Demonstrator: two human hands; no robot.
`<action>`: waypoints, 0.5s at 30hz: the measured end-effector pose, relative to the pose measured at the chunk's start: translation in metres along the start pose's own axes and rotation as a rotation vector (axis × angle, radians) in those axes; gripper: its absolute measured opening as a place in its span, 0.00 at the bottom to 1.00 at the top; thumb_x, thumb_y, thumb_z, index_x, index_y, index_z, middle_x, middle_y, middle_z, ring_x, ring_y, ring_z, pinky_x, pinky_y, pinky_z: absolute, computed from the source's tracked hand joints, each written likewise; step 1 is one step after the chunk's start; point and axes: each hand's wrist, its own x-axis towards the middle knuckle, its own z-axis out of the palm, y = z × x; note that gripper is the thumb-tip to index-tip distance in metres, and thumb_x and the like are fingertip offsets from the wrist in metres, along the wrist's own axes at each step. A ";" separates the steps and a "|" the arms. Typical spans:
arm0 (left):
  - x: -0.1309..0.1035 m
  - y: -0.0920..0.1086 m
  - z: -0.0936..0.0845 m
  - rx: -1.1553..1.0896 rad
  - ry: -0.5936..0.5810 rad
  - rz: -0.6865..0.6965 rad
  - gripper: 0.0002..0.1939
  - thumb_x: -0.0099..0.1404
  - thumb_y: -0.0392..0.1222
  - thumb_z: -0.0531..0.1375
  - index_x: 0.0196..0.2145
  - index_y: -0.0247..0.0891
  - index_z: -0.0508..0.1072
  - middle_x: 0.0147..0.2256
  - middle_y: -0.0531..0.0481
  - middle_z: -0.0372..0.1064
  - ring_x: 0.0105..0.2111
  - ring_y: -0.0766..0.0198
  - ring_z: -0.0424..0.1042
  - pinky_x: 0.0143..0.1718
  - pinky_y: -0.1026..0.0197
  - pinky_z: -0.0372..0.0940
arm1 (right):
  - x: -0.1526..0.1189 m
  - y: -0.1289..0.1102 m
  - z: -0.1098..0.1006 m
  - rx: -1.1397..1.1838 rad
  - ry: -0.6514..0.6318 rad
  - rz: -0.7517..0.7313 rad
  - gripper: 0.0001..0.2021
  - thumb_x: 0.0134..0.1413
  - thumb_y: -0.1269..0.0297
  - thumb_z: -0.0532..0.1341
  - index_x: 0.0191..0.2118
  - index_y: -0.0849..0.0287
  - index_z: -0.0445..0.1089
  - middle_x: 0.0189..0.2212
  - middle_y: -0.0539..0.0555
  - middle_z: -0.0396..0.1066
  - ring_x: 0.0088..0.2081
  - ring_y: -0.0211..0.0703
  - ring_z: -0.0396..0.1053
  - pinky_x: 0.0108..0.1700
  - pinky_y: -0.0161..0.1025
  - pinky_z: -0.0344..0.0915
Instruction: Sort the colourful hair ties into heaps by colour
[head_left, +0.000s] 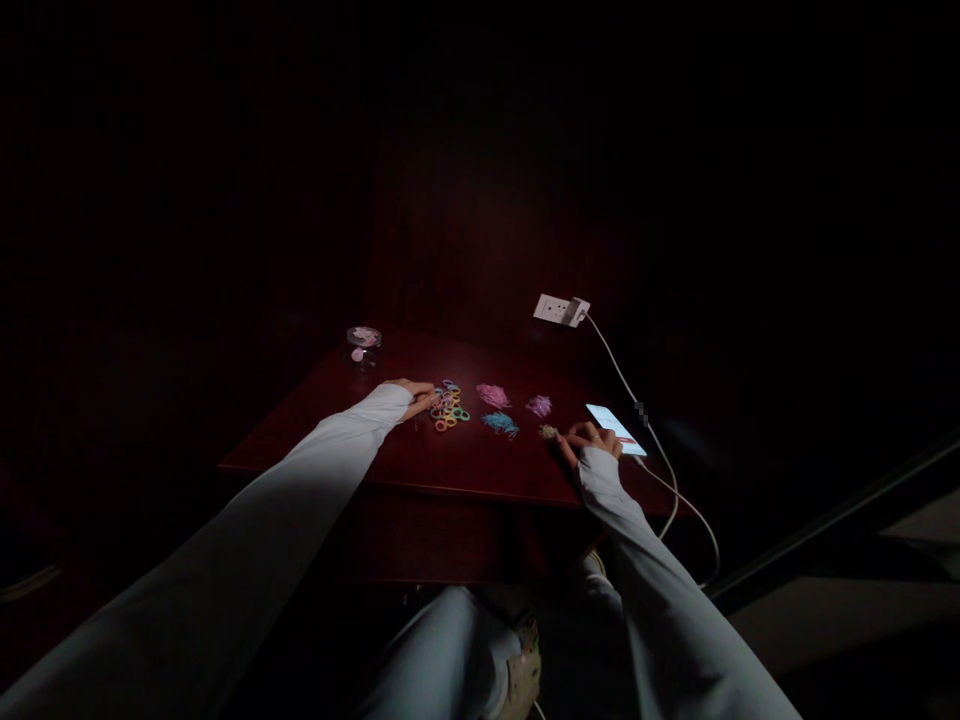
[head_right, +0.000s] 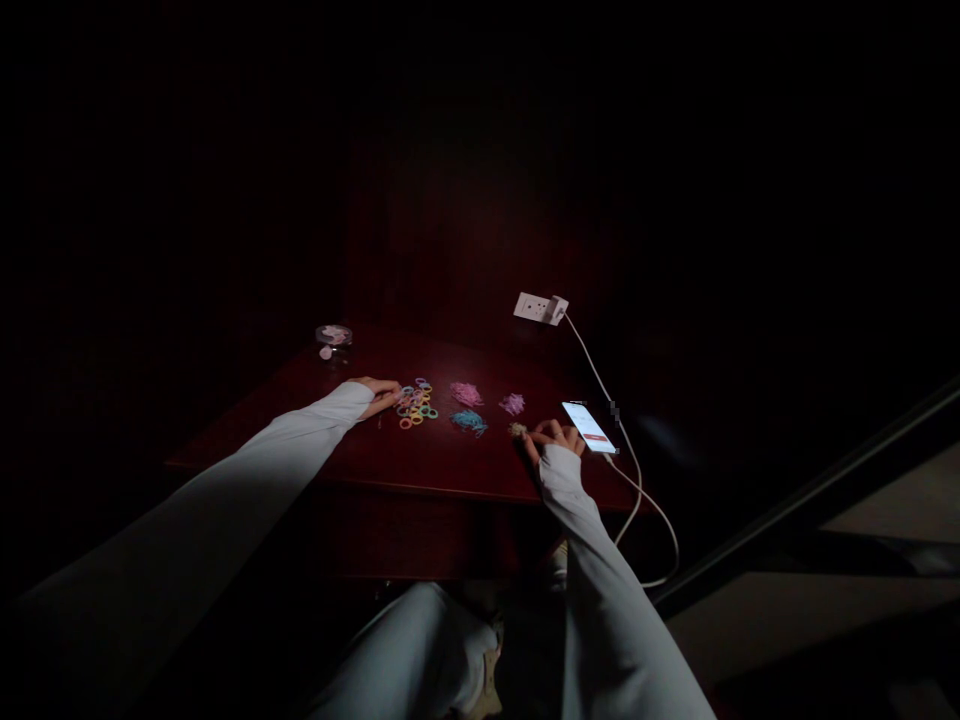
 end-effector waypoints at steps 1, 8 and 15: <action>0.000 0.000 -0.001 0.008 0.002 -0.002 0.19 0.69 0.55 0.49 0.33 0.43 0.74 0.24 0.54 0.67 0.24 0.67 0.62 0.28 0.64 0.50 | 0.001 -0.001 0.000 -0.002 0.012 0.005 0.23 0.67 0.48 0.50 0.39 0.50 0.81 0.45 0.56 0.72 0.46 0.52 0.58 0.46 0.46 0.50; 0.001 0.003 -0.007 0.080 0.121 -0.131 0.20 0.70 0.54 0.50 0.29 0.41 0.72 0.24 0.53 0.68 0.26 0.66 0.63 0.30 0.64 0.51 | 0.010 -0.064 0.007 0.111 0.017 -0.067 0.14 0.64 0.51 0.58 0.38 0.47 0.80 0.43 0.54 0.72 0.46 0.50 0.57 0.46 0.45 0.48; -0.001 0.011 -0.015 0.118 0.154 -0.256 0.21 0.71 0.52 0.49 0.28 0.40 0.74 0.25 0.51 0.70 0.27 0.64 0.65 0.29 0.62 0.50 | 0.016 -0.188 0.018 0.228 -0.075 -0.246 0.12 0.58 0.46 0.64 0.39 0.46 0.78 0.47 0.51 0.72 0.47 0.49 0.58 0.47 0.43 0.48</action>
